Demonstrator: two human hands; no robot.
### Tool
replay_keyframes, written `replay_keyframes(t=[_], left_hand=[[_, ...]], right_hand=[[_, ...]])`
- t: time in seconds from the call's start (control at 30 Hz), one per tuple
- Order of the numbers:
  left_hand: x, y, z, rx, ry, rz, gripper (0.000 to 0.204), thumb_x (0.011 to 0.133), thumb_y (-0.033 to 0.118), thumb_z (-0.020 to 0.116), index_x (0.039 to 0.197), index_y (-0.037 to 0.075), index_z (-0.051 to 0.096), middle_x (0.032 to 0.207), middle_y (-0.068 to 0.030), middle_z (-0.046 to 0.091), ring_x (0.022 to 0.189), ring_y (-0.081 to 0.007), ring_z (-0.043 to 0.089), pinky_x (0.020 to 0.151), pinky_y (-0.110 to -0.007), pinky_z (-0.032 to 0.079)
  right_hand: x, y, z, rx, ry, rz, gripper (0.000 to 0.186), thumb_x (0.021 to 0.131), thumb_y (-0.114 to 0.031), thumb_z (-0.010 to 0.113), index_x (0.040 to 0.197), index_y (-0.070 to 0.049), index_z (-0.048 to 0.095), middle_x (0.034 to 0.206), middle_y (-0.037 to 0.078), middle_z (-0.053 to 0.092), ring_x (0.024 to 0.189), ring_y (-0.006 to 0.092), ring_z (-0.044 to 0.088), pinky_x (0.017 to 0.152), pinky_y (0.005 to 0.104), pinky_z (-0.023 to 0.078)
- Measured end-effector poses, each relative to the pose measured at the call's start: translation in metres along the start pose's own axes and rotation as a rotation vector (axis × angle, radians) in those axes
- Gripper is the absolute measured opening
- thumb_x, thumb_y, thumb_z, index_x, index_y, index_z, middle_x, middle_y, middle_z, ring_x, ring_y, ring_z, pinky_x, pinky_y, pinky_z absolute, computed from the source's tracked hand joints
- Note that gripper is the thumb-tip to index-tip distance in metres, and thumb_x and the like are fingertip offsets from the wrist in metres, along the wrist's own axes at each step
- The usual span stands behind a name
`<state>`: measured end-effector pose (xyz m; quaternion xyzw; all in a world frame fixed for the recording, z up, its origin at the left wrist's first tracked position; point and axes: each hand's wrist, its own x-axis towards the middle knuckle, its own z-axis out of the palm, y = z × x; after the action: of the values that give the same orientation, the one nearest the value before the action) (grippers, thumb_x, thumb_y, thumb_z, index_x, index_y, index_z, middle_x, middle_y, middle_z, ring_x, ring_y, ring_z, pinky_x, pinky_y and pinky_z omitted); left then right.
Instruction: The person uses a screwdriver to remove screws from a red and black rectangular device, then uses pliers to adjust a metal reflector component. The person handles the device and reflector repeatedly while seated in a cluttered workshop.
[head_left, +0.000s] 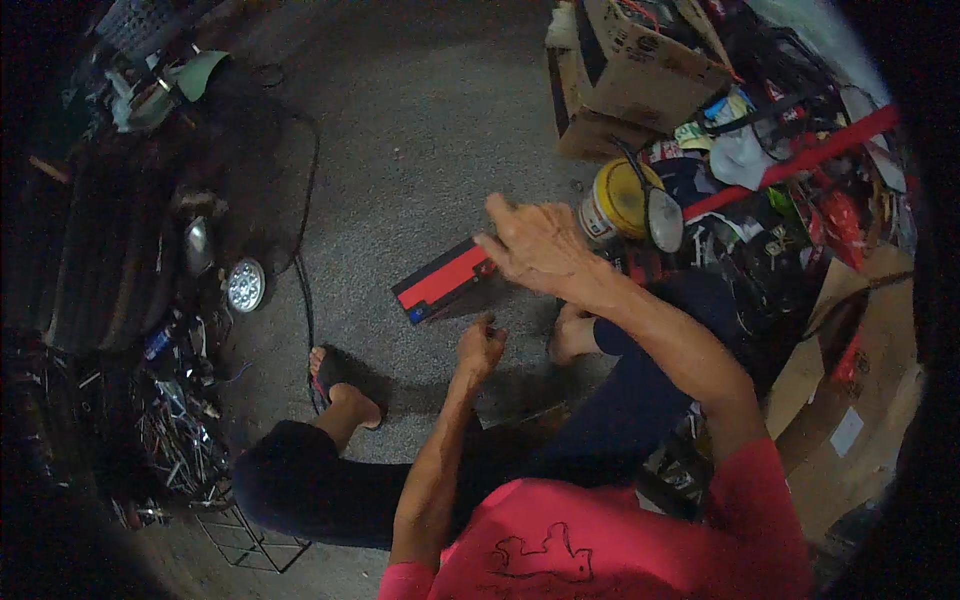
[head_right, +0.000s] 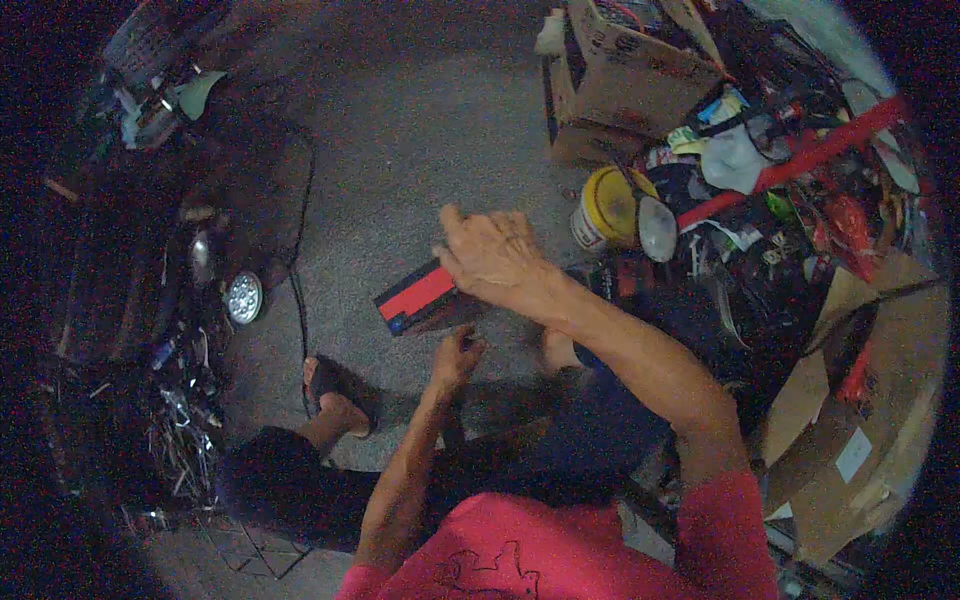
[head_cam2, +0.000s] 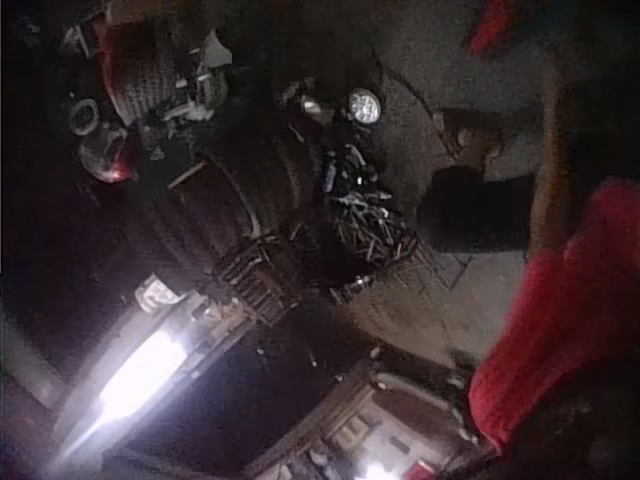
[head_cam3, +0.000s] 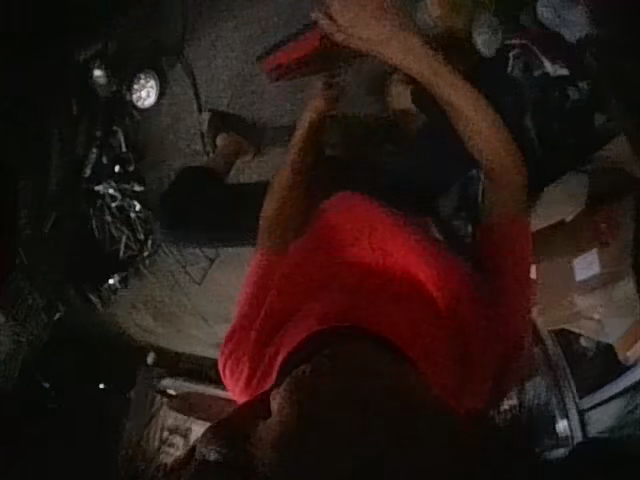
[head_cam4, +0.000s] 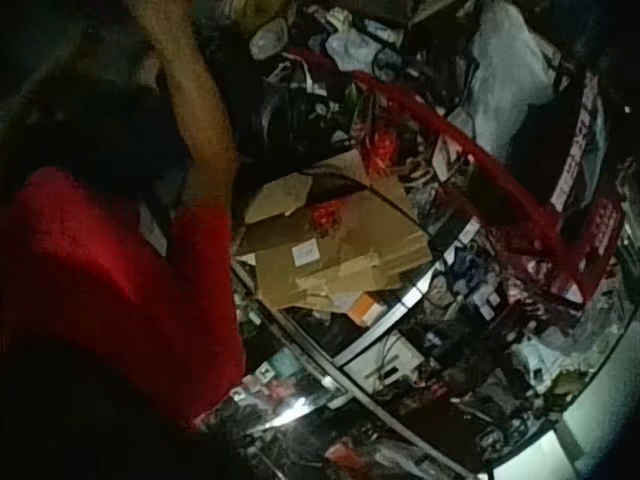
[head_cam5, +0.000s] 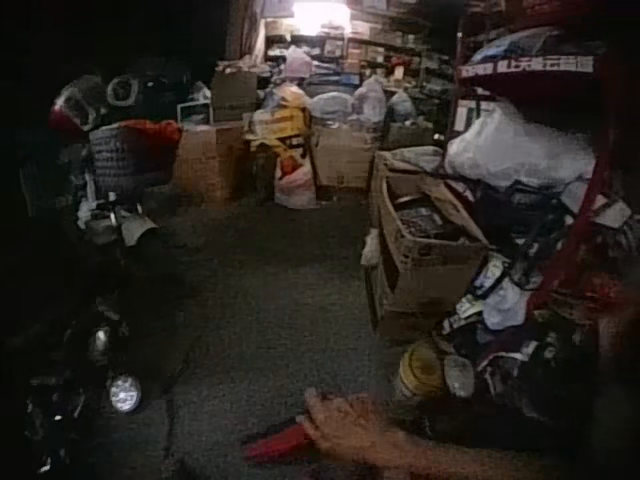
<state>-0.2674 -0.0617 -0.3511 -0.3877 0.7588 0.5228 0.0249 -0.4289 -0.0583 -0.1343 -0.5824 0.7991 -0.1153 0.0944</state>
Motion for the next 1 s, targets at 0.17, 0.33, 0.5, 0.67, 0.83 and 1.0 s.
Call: replay_keyframes(t=[0.17, 0.33, 0.5, 0.67, 0.83, 1.0], left_hand=[[-0.007, 0.019, -0.009, 0.013, -0.058, -0.010, 0.046, 0.081, 0.028, 0.061, 0.117, 0.000, 0.056, 0.102, -0.0221, 0.064, 0.095, -0.0348, 0.062, 0.083, -0.041, 0.048], [-0.018, 0.011, -0.020, -0.033, -0.043, 0.044, 0.046, 0.082, 0.029, 0.062, 0.117, -0.001, 0.056, 0.102, -0.0222, 0.064, 0.095, -0.0348, 0.062, 0.082, -0.041, 0.048], [-0.046, 0.011, -0.064, 0.042, -0.055, 0.074, 0.046, 0.083, 0.027, 0.061, 0.119, -0.001, 0.053, 0.111, -0.0228, 0.060, 0.102, -0.0355, 0.059, 0.084, -0.042, 0.046], [-0.146, 0.084, -0.167, 0.631, 0.185, 0.225, 0.043, 0.086, 0.024, 0.059, 0.120, -0.001, 0.052, 0.108, -0.0223, 0.060, 0.098, -0.0380, 0.059, 0.087, -0.044, 0.046], [-0.234, 0.087, -0.230, 0.838, 0.664, 0.182, 0.040, 0.076, 0.013, 0.064, 0.114, -0.001, 0.056, 0.110, -0.0186, 0.057, 0.104, -0.0358, 0.051, 0.088, -0.045, 0.039], [-0.271, 0.045, -0.235, 0.940, 0.975, -0.168, 0.034, 0.084, 0.022, 0.059, 0.109, 0.000, 0.059, 0.111, -0.0153, 0.059, 0.107, -0.0317, 0.051, 0.090, -0.042, 0.038]], right_hand=[[-0.005, 0.012, 0.011, 0.051, 0.093, -0.174, 0.029, 0.084, -0.024, 0.058, 0.097, -0.003, 0.044, 0.084, 0.018, 0.060, 0.076, 0.0405, 0.060, 0.064, 0.0492, 0.046], [0.002, -0.007, -0.004, -0.011, -0.117, 0.012, 0.026, 0.084, -0.023, 0.058, 0.096, -0.002, 0.046, 0.088, 0.019, 0.059, 0.083, 0.0394, 0.059, 0.071, 0.0511, 0.045], [0.005, 0.017, 0.013, 0.001, 0.028, -0.219, 0.027, 0.081, -0.022, 0.059, 0.094, -0.001, 0.049, 0.091, 0.020, 0.060, 0.086, 0.0399, 0.060, 0.073, 0.0498, 0.046], [0.022, 0.023, -0.008, -0.191, -0.226, -0.399, 0.026, 0.077, -0.019, 0.061, 0.092, 0.000, 0.054, 0.089, 0.020, 0.062, 0.086, 0.0408, 0.060, 0.073, 0.0489, 0.047], [0.036, 0.031, -0.003, -0.260, -0.148, -0.546, 0.023, 0.072, -0.020, 0.063, 0.064, 0.001, 0.063, 0.069, 0.021, 0.064, 0.070, 0.0386, 0.064, 0.058, 0.0498, 0.051], [0.029, 0.030, 0.005, -0.236, -0.037, -0.491, 0.027, 0.078, -0.021, 0.059, 0.095, -0.001, 0.055, 0.077, 0.017, 0.062, 0.075, 0.0384, 0.062, 0.065, 0.0474, 0.049]])
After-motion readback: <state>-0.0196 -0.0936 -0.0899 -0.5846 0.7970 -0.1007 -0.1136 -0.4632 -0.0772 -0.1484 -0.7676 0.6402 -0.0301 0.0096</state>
